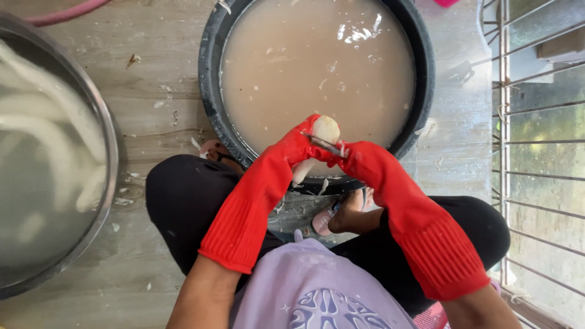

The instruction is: Peeling long white vegetables with a manual peeler over a basin of water

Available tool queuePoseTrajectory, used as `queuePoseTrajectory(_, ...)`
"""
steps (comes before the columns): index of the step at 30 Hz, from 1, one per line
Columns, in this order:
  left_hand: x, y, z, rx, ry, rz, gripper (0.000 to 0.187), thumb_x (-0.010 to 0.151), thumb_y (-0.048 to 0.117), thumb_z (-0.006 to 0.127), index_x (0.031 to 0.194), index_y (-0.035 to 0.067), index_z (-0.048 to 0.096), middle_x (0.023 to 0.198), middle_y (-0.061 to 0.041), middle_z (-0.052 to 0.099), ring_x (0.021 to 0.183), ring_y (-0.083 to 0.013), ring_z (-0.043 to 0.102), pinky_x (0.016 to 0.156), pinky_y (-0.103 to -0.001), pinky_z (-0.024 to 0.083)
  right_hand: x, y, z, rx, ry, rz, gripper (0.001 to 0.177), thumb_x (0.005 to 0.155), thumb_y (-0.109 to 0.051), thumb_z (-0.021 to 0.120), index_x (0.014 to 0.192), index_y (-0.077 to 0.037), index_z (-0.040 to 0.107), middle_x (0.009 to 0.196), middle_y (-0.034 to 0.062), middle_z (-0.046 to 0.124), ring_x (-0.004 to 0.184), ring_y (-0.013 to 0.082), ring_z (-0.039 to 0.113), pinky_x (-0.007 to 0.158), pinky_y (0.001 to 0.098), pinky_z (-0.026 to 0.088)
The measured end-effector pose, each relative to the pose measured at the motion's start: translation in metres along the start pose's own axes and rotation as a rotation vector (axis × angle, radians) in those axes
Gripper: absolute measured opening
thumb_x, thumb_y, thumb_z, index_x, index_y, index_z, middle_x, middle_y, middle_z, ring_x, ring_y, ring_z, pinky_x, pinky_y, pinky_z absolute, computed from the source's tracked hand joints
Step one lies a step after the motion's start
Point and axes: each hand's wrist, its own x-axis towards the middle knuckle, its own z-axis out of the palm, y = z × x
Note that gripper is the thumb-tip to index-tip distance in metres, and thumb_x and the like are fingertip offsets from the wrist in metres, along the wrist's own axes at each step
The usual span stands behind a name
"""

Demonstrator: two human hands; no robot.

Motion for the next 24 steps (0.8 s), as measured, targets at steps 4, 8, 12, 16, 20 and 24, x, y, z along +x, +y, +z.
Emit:
queuePoseTrajectory(4, 0.154, -0.054, -0.088, 0.272, -0.412, 0.732, 0.075, 0.065, -0.013, 0.094, 0.131, 0.001, 0.061, 0.119, -0.028, 0.066, 0.117, -0.0409, 0.064, 0.110, -0.055, 0.047, 0.004, 0.030, 0.004, -0.141, 0.210, 0.089, 0.022, 0.093, -0.067, 0.060, 0.107, -0.056, 0.072, 0.088, -0.0165, 0.073, 0.082, 0.0196, 0.072, 0.083, 0.0235, 0.056)
queuePoseTrajectory(8, -0.022, -0.023, -0.015, 0.563, -0.315, 0.858, 0.074, 0.069, 0.002, 0.096, 0.132, 0.007, 0.060, 0.124, -0.019, 0.067, 0.124, -0.0338, 0.062, 0.114, -0.047, 0.045, -0.063, -0.055, -0.060, 0.116, 0.240, 0.066, 0.013, 0.099, -0.041, 0.065, 0.103, -0.034, 0.076, 0.063, -0.0053, 0.063, 0.048, 0.0155, 0.058, 0.055, 0.0259, 0.051)
queuePoseTrajectory(12, -0.070, -0.007, 0.036, 0.778, -0.361, 0.768, 0.046, 0.082, 0.009, 0.050, 0.127, 0.018, 0.051, 0.069, -0.011, 0.054, 0.061, -0.0152, 0.050, 0.050, -0.029, 0.035, -0.106, -0.142, -0.084, -0.054, 0.126, 0.386, 0.034, 0.099, -0.046, 0.053, 0.088, -0.021, 0.073, 0.057, 0.0064, 0.044, 0.053, 0.0231, 0.044, 0.060, 0.0348, 0.037)
queuePoseTrajectory(16, -0.053, -0.011, 0.033, 0.715, -0.223, 0.938, 0.083, 0.069, 0.014, 0.098, 0.140, 0.018, 0.055, 0.129, -0.014, 0.064, 0.125, -0.0339, 0.061, 0.116, -0.046, 0.043, -0.091, -0.104, -0.080, 0.185, 0.097, 0.038, 0.009, 0.095, -0.007, 0.067, 0.099, -0.006, 0.075, 0.050, 0.0130, 0.050, 0.039, 0.0155, 0.045, 0.047, 0.0271, 0.040)
queuePoseTrajectory(20, -0.056, -0.005, 0.048, 0.753, -0.064, 0.763, 0.049, 0.073, 0.011, 0.078, 0.109, 0.019, 0.045, 0.096, -0.008, 0.048, 0.092, -0.0239, 0.047, 0.084, -0.038, 0.035, -0.063, -0.067, -0.058, 0.073, 0.035, -0.020, 0.022, 0.086, 0.000, 0.073, 0.106, -0.009, 0.077, 0.066, 0.0114, 0.062, 0.053, 0.0170, 0.056, 0.062, 0.0277, 0.051)
queuePoseTrajectory(24, -0.076, 0.009, 0.082, 0.800, 0.117, 0.524, 0.027, 0.079, 0.006, 0.052, 0.068, 0.020, 0.032, 0.054, 0.001, 0.028, 0.050, -0.0111, 0.029, 0.043, -0.028, 0.025, -0.064, -0.109, -0.060, 0.199, 0.083, 0.398, 0.020, 0.081, -0.014, 0.055, 0.084, -0.008, 0.073, 0.067, 0.0145, 0.056, 0.055, 0.0275, 0.046, 0.049, 0.0355, 0.038)
